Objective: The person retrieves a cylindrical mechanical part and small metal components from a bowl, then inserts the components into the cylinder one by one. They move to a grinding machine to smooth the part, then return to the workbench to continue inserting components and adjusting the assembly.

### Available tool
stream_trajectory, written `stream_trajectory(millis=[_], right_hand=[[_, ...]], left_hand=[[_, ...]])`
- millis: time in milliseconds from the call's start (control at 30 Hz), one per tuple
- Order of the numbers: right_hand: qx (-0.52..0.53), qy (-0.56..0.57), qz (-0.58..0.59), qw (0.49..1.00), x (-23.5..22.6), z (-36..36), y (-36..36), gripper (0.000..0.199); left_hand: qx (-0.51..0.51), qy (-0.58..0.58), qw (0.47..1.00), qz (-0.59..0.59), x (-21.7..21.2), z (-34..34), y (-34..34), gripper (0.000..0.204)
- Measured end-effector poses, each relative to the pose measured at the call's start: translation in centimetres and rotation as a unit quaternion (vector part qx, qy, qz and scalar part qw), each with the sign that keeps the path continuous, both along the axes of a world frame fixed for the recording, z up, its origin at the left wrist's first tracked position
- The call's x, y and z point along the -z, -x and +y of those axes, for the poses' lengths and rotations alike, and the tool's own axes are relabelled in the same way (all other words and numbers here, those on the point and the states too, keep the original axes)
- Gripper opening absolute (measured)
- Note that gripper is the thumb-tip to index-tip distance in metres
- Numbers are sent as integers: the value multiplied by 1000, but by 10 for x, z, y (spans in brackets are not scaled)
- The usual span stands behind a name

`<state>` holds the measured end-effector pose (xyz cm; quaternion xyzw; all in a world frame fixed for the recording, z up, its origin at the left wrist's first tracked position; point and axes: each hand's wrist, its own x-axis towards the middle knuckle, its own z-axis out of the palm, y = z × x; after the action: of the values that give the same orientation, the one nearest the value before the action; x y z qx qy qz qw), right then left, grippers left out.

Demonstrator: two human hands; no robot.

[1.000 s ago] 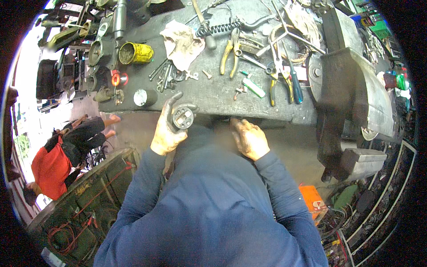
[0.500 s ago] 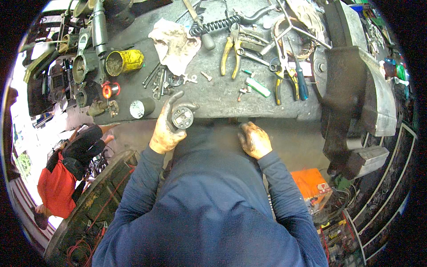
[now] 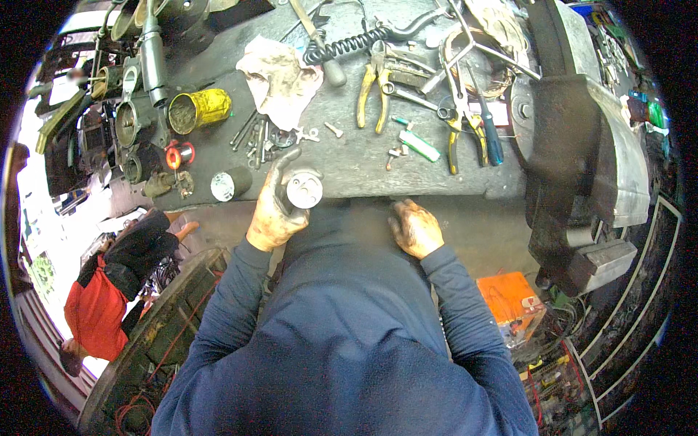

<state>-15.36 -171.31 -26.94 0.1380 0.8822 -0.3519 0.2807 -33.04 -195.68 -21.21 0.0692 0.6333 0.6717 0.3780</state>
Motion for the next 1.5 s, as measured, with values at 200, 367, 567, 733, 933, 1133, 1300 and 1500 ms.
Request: stream_trajectory(millis=[200,367,567,733,933,1133,1300,1500], right_hand=[[-3,-5,12,1000,5,3,-1,34],[-12,-1,15,1000,4,5,3,34],[-7,-1,23,1000,4,9,4,33],[-7,-3,37,999,7,12,1,34],[-61,62,61,994,-25,26,17,33],[-35,164,104,980,-76,40,61,34],[-111,110,175,972,-70,37,85,35],[-111,26,296,948,-35,-12,118,28]], left_hand=[[13,8,1000,13,5,2,0,99],[27,16,999,37,4,4,4,99],[33,23,998,52,4,7,5,97],[14,17,999,47,2,11,3,94],[-18,-22,1000,-1,-1,8,-7,87],[-49,-18,995,-87,-9,-1,-38,73],[-117,87,989,6,-7,-8,-73,65],[-146,139,975,96,-7,-19,-62,66]])
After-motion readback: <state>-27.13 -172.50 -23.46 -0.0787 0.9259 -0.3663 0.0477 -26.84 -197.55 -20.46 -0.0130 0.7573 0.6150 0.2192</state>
